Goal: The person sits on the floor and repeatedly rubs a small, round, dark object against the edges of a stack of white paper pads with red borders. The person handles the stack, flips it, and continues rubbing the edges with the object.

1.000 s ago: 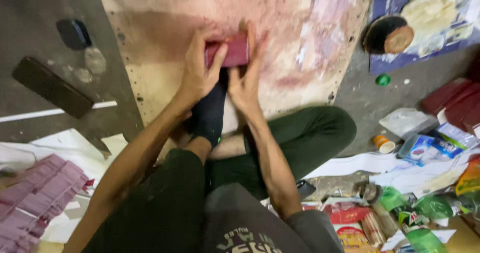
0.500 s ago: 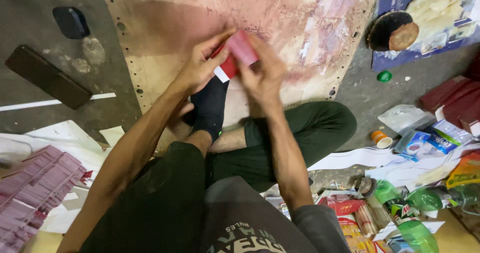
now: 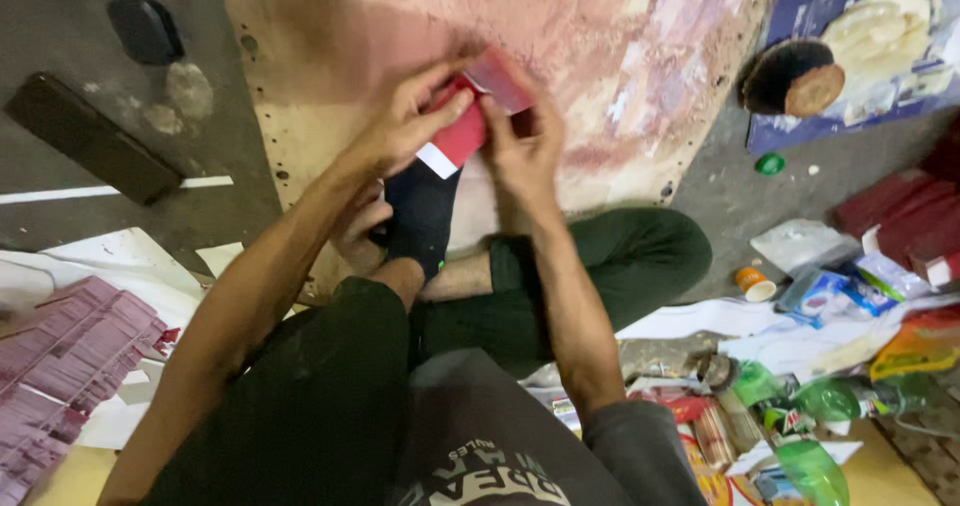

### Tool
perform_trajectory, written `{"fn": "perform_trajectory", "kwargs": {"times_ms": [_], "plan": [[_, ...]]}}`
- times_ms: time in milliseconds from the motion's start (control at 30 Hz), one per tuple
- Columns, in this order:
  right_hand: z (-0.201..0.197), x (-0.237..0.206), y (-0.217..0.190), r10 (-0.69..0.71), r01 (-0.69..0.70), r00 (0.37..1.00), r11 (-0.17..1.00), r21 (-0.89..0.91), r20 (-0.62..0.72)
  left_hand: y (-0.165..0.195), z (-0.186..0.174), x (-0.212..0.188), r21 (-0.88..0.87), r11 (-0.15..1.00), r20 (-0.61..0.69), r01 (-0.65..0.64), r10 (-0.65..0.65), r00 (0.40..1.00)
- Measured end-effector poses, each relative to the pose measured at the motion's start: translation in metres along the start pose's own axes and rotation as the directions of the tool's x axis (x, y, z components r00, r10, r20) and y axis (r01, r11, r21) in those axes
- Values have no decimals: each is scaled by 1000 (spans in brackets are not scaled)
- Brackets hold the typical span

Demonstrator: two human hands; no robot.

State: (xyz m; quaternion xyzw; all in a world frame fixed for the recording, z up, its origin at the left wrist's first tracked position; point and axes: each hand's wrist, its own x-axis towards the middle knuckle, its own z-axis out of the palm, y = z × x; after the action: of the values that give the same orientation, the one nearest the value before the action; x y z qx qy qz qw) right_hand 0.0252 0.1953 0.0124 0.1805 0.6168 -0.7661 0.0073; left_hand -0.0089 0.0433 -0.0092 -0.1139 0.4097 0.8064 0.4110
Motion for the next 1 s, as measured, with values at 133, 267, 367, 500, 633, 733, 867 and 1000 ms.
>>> {"fn": "perform_trajectory", "kwargs": {"times_ms": [133, 267, 367, 500, 633, 733, 867, 1000], "plan": [[2, 2, 0, 67, -67, 998, 977, 201, 5, 0, -3, 1, 289, 957, -93, 10, 17, 995], [6, 2, -3, -235, 291, 953, 884, -365, 190, 0, -2, 0, 184, 979, -121, 93, -71, 990], [4, 3, 1, 201, -177, 980, 866, 468, 0, 0, -4, 1, 290, 956, -43, -45, 60, 997], [5, 5, -1, -27, 28, 998, 1000, -11, 60, 4, -2, 1, 72, 991, -60, 114, -110, 992], [-1, 12, 5, -153, 154, 988, 987, -38, 8, 5, -7, 6, 143, 986, -173, 86, -61, 983], [-4, 18, 6, 11, -18, 995, 998, -62, -100, 8, -8, 6, 357, 934, -133, -4, 55, 990], [-16, 33, 12, 106, -81, 992, 949, 303, -66, 18, -14, 16, 837, 521, 5, -169, 300, 954], [-25, 47, 12, -304, 219, 943, 871, -439, -134, 26, -20, 22, 917, -154, 394, -367, 474, 787]]}}
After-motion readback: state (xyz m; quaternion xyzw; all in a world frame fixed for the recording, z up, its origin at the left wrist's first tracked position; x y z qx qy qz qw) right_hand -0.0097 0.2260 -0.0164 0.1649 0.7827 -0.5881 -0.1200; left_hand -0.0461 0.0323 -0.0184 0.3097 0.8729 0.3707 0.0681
